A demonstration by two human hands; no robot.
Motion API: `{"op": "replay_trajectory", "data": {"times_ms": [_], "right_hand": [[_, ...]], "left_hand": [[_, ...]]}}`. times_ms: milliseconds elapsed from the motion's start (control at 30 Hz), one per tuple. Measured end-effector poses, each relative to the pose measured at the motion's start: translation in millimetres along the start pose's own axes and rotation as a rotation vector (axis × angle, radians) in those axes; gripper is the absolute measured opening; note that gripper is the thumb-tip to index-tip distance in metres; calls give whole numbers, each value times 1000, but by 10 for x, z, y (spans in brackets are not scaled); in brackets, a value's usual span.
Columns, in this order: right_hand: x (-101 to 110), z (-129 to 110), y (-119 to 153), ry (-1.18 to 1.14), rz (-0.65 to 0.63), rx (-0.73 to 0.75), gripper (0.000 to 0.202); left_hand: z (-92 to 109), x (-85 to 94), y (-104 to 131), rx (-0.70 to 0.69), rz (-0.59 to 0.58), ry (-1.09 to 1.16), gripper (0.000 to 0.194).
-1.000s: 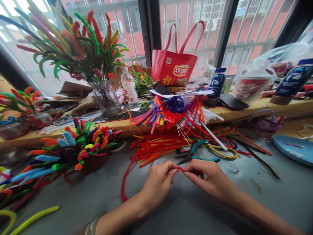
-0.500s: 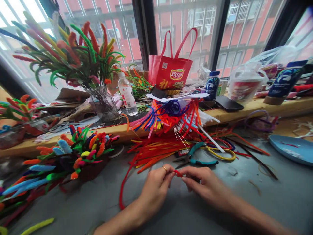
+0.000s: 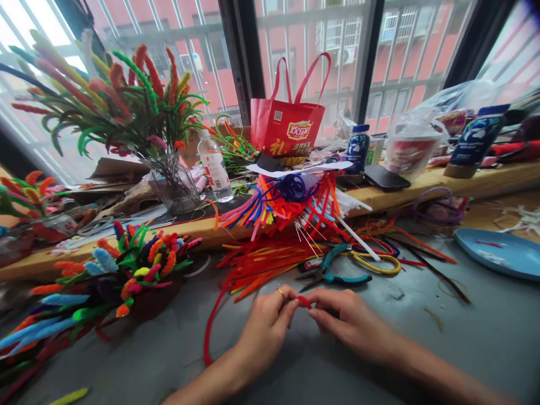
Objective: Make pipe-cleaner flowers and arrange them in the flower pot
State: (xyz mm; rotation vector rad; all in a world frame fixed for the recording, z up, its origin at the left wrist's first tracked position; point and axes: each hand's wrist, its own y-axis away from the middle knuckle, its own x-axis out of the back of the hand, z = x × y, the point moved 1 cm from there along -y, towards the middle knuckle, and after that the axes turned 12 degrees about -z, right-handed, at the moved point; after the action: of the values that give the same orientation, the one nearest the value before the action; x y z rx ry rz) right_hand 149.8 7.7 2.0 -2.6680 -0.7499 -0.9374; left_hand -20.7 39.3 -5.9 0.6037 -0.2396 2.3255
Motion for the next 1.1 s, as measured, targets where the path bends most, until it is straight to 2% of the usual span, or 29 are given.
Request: {"op": "replay_trajectory", "data": {"times_ms": [433,900,1033,1100], "right_hand": [[-22,16,-41,39,-16,13,21],[7,-41,-33,25,-20,1,24],[38,-48,-35,-21,0,-25,21],[36,-40,-38,-114,8,-46,23]], "left_hand": [[-34,19,-12,-2,15,-18,20],[15,12,14,-15,24,-8,20],[36,22,8,-18,27,18,20],[40,28,6,-11,23,50,21]]}}
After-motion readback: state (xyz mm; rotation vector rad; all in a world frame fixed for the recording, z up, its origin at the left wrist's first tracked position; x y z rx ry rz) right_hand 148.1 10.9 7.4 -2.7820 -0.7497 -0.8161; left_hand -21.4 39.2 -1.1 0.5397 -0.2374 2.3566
